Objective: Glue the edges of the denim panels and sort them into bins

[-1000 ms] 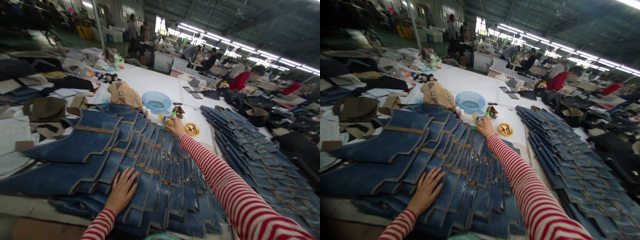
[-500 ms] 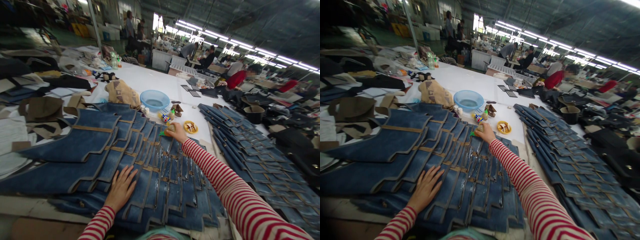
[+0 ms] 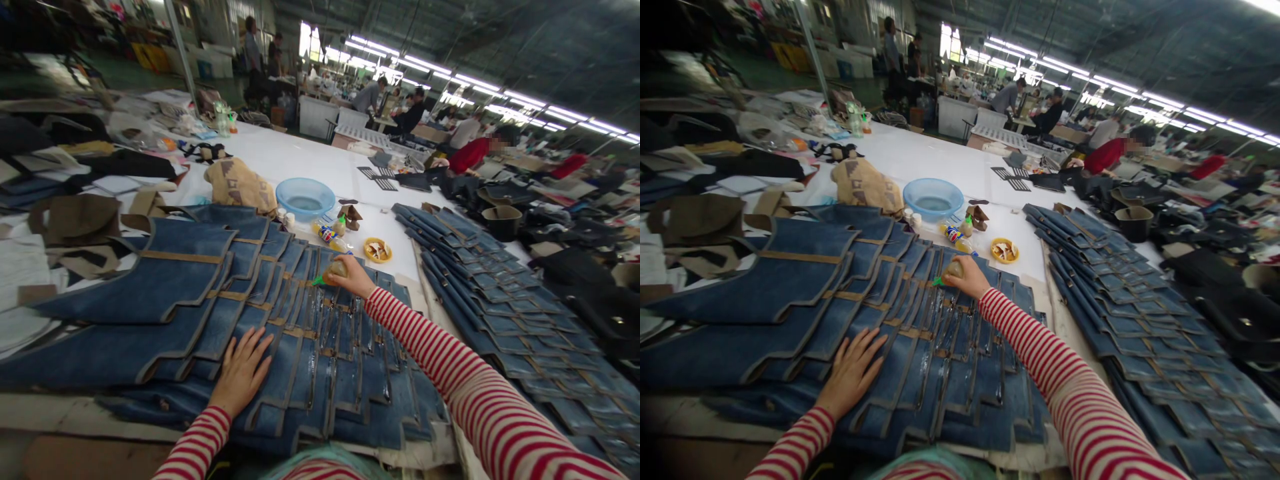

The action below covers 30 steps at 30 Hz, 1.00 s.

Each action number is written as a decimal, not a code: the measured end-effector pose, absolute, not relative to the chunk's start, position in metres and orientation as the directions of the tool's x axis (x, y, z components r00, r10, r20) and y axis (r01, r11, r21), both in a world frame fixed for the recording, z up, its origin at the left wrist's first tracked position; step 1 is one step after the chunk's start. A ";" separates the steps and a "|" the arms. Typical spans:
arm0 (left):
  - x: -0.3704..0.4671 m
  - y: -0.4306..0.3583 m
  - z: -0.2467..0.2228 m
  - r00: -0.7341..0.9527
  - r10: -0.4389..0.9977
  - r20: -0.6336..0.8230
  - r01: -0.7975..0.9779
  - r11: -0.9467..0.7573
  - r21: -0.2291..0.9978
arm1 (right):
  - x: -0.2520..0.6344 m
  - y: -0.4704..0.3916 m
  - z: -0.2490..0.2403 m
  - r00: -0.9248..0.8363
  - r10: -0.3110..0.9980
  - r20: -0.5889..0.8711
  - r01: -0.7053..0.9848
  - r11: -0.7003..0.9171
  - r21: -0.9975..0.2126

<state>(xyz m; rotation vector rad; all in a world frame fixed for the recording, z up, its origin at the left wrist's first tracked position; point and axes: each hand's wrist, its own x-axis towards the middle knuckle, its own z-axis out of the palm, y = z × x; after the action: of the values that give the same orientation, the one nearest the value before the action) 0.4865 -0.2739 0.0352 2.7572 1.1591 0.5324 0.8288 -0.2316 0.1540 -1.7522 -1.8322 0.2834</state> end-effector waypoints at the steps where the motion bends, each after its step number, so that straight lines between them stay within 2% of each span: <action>1: 0.487 -0.274 0.035 0.649 0.709 0.276 0.673 -0.704 0.227 | 0.828 -0.233 0.153 0.029 0.964 0.264 0.841 0.119 -0.528; 6: 0.488 -0.274 0.035 0.647 0.711 0.274 0.674 -0.702 0.231 | 0.827 -0.239 0.152 0.042 0.958 0.284 0.844 0.118 -0.522; 11: 0.487 -0.274 0.036 0.645 0.713 0.274 0.674 -0.700 0.236 | 0.826 -0.248 0.153 0.005 0.972 0.236 0.832 0.127 -0.540; 16: 0.487 -0.275 0.037 0.645 0.715 0.272 0.671 -0.699 0.247 | 0.820 -0.250 0.155 0.057 0.960 0.274 0.824 0.109 -0.556; 26: 0.487 -0.275 0.037 0.639 0.723 0.262 0.673 -0.690 0.266 | 0.816 -0.263 0.139 0.067 0.979 0.190 0.794 0.063 -0.605; 30: 0.488 -0.275 0.037 0.637 0.722 0.270 0.669 -0.692 0.272 | 0.815 -0.264 0.138 0.133 0.967 0.217 0.785 0.031 -0.619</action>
<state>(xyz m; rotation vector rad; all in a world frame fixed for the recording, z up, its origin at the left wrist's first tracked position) 0.4876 -0.2749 0.0367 2.7078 1.1573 0.5433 0.8154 -0.2638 0.1378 -1.7907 -1.6900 0.3752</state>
